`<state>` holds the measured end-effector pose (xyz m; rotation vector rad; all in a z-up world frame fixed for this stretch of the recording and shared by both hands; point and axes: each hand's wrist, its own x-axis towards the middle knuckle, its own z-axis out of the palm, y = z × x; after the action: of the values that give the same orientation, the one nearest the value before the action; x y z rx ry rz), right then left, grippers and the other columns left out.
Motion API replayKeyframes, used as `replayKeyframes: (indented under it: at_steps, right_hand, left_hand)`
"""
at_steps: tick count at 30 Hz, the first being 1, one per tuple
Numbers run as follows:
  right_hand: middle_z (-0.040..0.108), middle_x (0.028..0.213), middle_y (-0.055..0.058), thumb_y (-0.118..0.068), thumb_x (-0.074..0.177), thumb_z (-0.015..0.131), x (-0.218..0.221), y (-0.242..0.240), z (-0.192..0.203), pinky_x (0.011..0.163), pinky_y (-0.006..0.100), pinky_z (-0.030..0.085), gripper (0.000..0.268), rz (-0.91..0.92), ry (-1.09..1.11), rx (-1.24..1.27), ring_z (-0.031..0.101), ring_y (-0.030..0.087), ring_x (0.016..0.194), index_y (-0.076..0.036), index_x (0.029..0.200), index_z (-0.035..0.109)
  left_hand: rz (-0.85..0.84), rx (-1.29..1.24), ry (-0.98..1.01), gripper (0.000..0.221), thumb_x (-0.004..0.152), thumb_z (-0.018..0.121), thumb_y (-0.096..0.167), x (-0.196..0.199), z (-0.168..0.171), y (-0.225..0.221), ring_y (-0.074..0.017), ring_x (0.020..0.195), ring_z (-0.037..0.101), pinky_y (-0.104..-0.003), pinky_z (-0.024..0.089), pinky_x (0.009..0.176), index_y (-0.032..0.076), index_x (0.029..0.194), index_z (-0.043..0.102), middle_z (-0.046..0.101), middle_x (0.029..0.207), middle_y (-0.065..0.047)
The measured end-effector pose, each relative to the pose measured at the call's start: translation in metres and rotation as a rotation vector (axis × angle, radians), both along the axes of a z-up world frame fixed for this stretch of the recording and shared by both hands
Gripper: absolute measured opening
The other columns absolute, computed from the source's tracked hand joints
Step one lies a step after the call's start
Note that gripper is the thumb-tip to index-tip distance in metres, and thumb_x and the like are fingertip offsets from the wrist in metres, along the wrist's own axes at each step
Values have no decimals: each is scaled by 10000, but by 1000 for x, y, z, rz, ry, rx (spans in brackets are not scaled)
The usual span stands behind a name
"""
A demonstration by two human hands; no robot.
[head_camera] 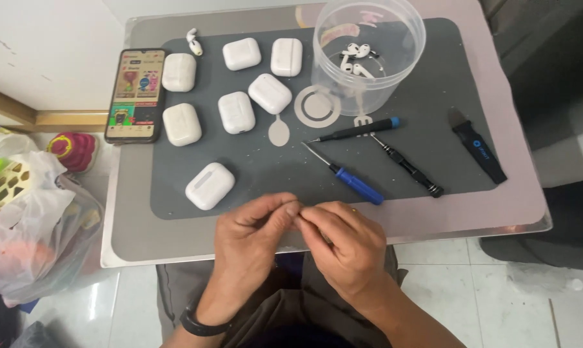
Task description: Securing internal circuitry and components within an earbud charging case using precision tools.
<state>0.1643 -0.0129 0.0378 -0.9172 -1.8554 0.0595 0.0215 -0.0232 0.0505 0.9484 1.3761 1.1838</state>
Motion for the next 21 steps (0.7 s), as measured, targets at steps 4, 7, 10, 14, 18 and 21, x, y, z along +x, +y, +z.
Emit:
replayKeyframes:
  at_steps: [4,7,10,14,18,21]
  right_hand:
    - [737,851,101,17,863,814,13,-5,-8,605,274,572,129,-12,33,-59,687,178,674,31,956,726]
    - [759,938,106,-16,862,850,30,-5,-18,721,299,591,159,-85,-31,-68,718,197,781,3,992,760]
    - [750,1035,154,-23,895,891,59,2,-27,830,418,555,163,-274,-112,-7,707,313,897,13,1010,781]
    - [754,1171,74,-102,899,946,79,12,-25,888,407,561,267,-420,-337,-72,699,292,995,-22,1114,808]
    - [740,1096,-2,-214,827,888,72,18,-15,761,387,549,331,-358,-450,-281,658,258,956,-99,1119,784]
    - [693,981,38,-77,862,854,73,18,-8,670,348,513,223,-239,-421,-249,620,233,826,-53,1071,782]
  left_hand:
    - [-21,42,-17,127,915,705,61,-5,-7,12,-144,690,726,-260,654,728,-11,856,791,753,750,-67]
    - [-71,50,21,189,926,681,62,-11,-28,20,-163,654,713,-265,642,658,-43,1039,790,772,790,-102]
    - [-247,544,635,208,978,601,36,-15,-32,29,-289,870,735,-361,581,779,-2,1156,702,752,995,-121]
    - [-460,665,933,389,884,490,-95,-11,-36,40,-378,757,593,-468,488,646,-17,1255,576,630,879,-164]
    - [-599,786,1162,236,937,547,-73,-9,-35,45,-296,572,507,-428,422,414,39,1143,534,547,687,-84]
    - [-704,854,1306,103,976,591,-16,-12,-31,55,-259,579,537,-407,474,489,73,971,540,572,704,-56]
